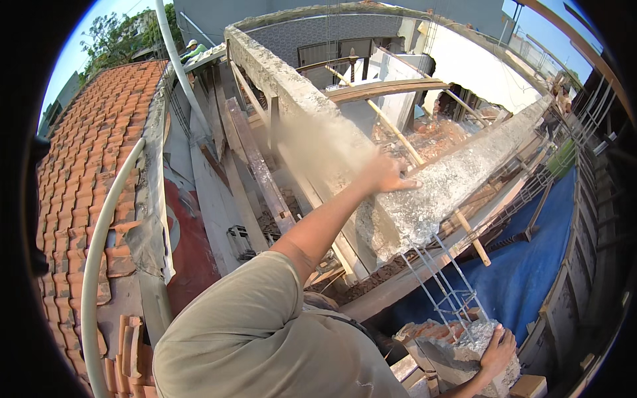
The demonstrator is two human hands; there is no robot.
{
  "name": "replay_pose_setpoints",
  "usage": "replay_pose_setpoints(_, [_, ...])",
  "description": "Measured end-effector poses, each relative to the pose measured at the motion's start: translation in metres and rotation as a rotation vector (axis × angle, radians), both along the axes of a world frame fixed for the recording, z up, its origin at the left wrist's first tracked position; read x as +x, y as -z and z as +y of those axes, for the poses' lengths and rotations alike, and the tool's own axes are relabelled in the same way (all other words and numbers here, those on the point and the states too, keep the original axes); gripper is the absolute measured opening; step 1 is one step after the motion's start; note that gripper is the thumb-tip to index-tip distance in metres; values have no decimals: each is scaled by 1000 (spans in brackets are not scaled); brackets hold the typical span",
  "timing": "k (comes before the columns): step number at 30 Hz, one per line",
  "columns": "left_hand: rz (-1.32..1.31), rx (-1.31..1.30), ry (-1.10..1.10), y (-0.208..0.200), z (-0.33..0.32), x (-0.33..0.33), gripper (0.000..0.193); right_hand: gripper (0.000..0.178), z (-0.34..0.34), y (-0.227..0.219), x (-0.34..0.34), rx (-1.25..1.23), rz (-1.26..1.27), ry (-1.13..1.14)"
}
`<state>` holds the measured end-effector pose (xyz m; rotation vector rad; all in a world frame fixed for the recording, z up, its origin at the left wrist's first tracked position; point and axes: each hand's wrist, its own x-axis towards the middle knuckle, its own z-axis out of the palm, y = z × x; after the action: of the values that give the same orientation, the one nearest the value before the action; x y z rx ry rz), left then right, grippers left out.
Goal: The person lifts and positions a metal roof truss onto a partially built roof structure. They repeatedly adjust the truss with both hands to align it with the existing framework and adjacent tiles.
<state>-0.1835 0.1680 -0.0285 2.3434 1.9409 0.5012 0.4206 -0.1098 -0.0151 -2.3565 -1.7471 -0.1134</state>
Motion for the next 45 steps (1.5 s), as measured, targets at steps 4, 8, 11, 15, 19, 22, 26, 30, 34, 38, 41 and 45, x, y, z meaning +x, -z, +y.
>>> replay_pose_setpoints(4, [0, -65, 103, -2, -3, 5, 95, 67, -11, -8, -16, 128, -170, 55])
replay_pose_setpoints(8, [84, -74, 21, -14, -9, 14, 109, 65, -12, -20, -32, 91, -151, 202])
replay_pose_setpoints(11, [73, -135, 22, -25, -15, 15, 112, 66, -6, -27, -36, 43, -66, 274])
replay_pose_setpoints(15, [56, -105, 45, -33, -18, 15, 115, 68, 1, -24, -32, -4, -81, 340])
replay_pose_setpoints(19, [60, -91, 18, -34, -21, 15, 117, 69, 7, -18, -24, 6, -106, 310])
replay_pose_setpoints(22, [71, -127, 19, -37, -20, 14, 114, 70, 8, -21, -26, -30, -100, 320])
replay_pose_setpoints(26, [76, -177, 20, -44, -22, 15, 112, 72, 8, -31, -37, -23, -96, 377])
replay_pose_setpoints(30, [59, -189, 20, -51, -24, 14, 112, 75, 9, -35, -42, -42, -90, 388])
replay_pose_setpoints(34, [85, -238, 11, -52, -22, 15, 112, 77, 10, -33, -37, -35, -63, 388])
replay_pose_setpoints(38, [75, -219, 12, -50, -21, 16, 113, 78, 8, -29, -32, -37, -35, 397])
replay_pose_setpoints(41, [85, -225, 7, -49, -21, 16, 114, 79, 8, -28, -31, -28, -26, 390])
replay_pose_setpoints(45, [114, -233, -10, -45, -19, 17, 116, 80, 9, -29, -32, 0, -4, 381])
